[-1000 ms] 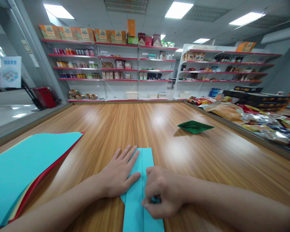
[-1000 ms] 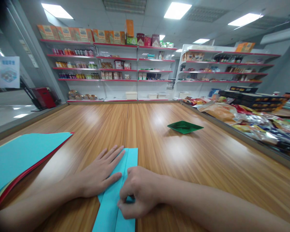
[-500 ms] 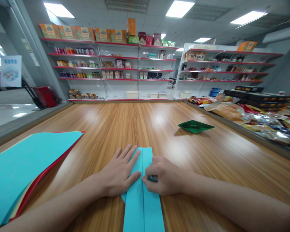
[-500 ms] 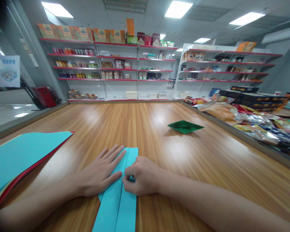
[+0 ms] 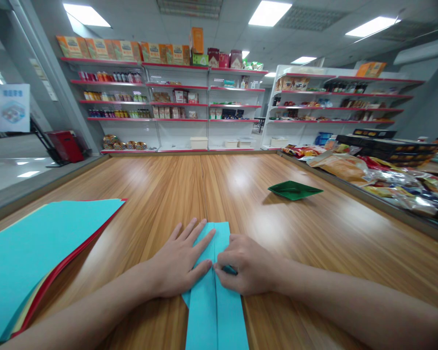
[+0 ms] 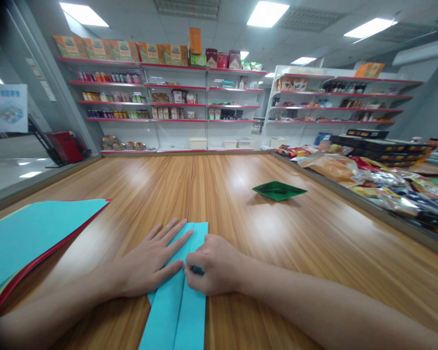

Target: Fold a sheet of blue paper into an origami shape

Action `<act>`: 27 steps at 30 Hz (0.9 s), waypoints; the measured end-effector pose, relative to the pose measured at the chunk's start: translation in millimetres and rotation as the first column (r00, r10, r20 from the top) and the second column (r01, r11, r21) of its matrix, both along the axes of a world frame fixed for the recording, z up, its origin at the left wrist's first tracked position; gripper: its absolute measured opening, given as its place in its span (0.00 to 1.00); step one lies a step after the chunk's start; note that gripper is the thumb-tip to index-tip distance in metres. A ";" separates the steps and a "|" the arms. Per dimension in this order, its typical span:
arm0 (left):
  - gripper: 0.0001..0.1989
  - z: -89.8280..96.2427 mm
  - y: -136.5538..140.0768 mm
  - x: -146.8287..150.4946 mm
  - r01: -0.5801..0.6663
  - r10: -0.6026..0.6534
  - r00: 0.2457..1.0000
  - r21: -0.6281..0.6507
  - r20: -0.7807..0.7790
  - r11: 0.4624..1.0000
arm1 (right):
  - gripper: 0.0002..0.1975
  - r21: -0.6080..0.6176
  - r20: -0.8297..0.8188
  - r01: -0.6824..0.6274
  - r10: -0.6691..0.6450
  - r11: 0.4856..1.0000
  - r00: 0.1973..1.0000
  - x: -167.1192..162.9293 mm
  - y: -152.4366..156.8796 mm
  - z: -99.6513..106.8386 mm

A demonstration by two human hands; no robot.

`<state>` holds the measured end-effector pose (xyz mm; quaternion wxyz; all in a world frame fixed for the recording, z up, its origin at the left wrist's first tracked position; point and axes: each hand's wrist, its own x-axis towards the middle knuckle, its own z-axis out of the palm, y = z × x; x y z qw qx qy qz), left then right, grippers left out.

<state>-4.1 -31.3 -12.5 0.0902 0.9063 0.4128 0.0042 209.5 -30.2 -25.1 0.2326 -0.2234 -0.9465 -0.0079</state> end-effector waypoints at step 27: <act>0.35 11.9 -14.0 5.4 0.122 -0.123 0.992 -0.072 -0.021 0.990 | 0.13 -0.176 -0.046 0.073 -0.082 0.982 0.996 5.4 6.3 0.7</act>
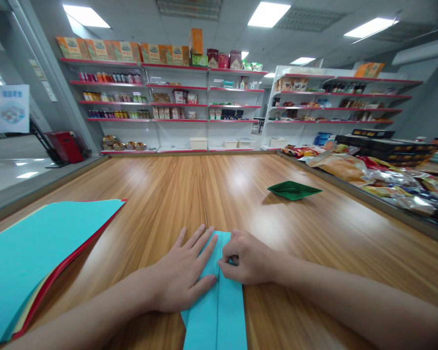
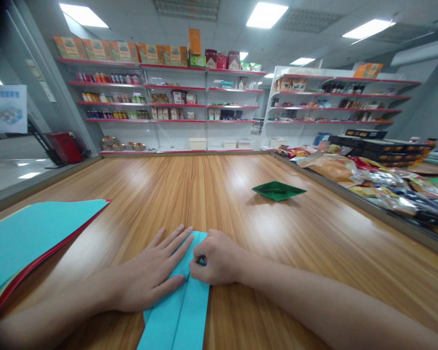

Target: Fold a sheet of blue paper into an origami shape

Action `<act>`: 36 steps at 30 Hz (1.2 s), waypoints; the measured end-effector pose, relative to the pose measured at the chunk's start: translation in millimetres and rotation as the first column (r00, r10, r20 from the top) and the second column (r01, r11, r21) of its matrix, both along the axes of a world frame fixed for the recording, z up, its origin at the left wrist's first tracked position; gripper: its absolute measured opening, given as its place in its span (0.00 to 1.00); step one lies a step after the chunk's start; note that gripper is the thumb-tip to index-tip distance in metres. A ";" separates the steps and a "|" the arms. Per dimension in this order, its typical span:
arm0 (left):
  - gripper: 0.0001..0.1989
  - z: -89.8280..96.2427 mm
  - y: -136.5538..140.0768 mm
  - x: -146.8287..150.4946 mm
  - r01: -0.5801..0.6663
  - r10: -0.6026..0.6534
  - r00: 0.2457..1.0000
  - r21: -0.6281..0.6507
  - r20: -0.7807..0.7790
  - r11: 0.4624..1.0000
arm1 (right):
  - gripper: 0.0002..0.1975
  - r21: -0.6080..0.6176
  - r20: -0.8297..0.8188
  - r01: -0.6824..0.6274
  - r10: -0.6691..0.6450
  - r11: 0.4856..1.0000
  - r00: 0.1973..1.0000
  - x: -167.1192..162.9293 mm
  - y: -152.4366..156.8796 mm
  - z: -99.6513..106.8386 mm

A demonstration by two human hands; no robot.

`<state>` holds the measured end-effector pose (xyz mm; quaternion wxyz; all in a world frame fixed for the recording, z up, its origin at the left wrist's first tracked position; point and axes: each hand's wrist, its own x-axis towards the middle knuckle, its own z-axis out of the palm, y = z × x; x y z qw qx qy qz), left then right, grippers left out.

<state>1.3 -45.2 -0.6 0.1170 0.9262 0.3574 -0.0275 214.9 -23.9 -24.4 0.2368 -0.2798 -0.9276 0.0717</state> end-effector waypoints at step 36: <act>0.35 -2.3 -0.6 1.3 0.006 -0.006 1.000 0.007 -0.013 1.000 | 0.13 0.024 0.126 0.333 -0.333 0.943 0.934 3.7 14.2 4.6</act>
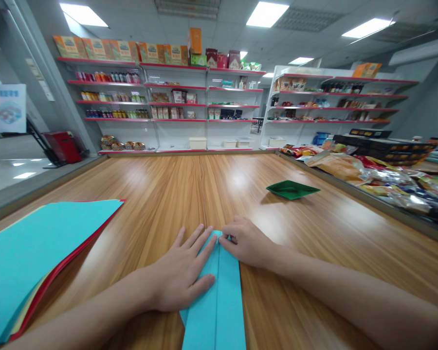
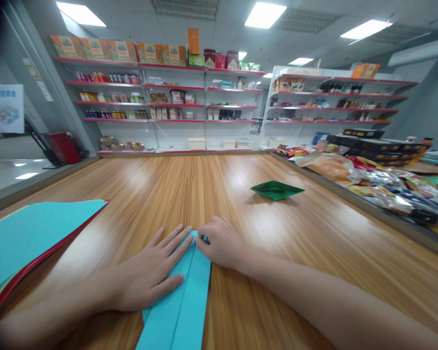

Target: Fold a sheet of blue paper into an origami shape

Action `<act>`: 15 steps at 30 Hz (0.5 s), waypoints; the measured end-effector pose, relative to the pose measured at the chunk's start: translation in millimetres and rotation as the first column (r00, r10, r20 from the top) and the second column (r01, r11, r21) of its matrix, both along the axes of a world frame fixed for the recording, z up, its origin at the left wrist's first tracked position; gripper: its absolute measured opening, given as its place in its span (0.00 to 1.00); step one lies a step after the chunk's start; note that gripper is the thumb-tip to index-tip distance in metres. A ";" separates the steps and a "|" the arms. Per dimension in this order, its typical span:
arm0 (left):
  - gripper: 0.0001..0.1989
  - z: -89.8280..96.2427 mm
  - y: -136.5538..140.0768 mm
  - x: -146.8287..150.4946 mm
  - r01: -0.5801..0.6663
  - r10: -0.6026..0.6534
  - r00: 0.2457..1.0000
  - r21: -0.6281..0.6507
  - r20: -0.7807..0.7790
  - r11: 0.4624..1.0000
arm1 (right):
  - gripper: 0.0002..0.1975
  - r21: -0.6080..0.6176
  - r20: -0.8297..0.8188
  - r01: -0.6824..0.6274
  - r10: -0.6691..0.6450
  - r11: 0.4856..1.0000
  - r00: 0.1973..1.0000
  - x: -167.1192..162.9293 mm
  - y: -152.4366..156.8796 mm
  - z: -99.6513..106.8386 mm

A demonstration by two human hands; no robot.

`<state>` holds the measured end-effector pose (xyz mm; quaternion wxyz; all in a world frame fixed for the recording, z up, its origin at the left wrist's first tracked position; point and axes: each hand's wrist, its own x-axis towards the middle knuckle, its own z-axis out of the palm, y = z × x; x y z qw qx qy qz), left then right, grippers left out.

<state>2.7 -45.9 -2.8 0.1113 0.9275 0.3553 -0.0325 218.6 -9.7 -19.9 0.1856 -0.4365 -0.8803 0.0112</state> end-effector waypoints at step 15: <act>0.35 0.1 -1.0 -0.4 -0.001 0.001 1.000 0.005 0.017 1.000 | 0.14 0.011 0.037 0.019 -0.019 1.000 0.999 1.4 2.6 -1.8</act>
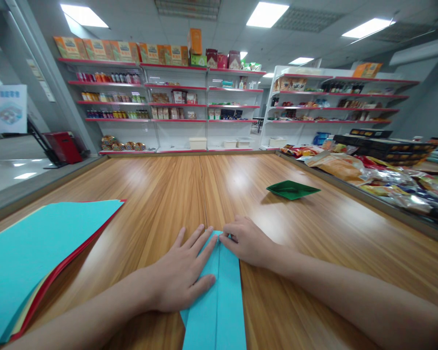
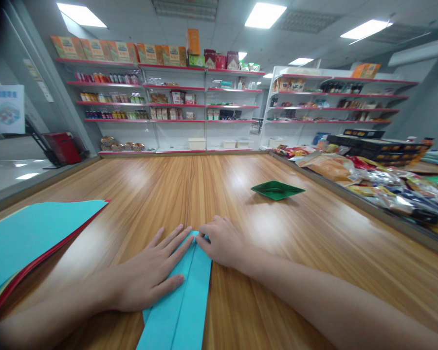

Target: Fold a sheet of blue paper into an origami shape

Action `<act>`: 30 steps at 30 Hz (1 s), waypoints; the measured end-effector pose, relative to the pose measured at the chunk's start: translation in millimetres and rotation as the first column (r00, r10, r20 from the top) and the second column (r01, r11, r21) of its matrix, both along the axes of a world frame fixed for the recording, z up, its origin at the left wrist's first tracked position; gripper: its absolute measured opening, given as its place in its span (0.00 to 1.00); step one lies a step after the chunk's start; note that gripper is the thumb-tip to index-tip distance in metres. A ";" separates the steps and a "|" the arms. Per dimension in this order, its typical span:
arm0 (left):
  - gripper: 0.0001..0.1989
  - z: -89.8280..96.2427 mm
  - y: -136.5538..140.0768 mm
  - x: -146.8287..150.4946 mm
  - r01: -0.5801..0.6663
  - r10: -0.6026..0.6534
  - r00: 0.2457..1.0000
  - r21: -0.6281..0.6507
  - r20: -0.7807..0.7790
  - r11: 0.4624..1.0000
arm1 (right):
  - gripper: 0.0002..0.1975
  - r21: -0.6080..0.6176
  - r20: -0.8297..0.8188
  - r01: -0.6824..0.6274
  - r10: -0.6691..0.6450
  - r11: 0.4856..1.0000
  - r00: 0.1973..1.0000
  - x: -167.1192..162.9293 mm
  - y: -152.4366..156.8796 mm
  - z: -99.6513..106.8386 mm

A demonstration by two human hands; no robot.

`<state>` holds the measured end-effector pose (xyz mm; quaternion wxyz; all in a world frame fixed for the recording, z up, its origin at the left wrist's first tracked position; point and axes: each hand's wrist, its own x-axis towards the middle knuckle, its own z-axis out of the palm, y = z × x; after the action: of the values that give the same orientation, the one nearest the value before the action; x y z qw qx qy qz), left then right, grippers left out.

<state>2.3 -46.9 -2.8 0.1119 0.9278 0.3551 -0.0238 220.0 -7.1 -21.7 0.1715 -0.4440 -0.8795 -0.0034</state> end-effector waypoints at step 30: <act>0.35 -0.3 0.8 -1.6 0.014 -0.014 1.000 0.001 0.005 1.000 | 0.11 0.047 0.112 -0.084 0.078 0.995 0.991 -0.4 -0.9 6.6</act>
<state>0.7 -46.0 -3.1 0.1122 0.9303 0.3484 -0.0222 219.6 -8.0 -15.1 0.1340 -0.4024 -0.9045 -0.0436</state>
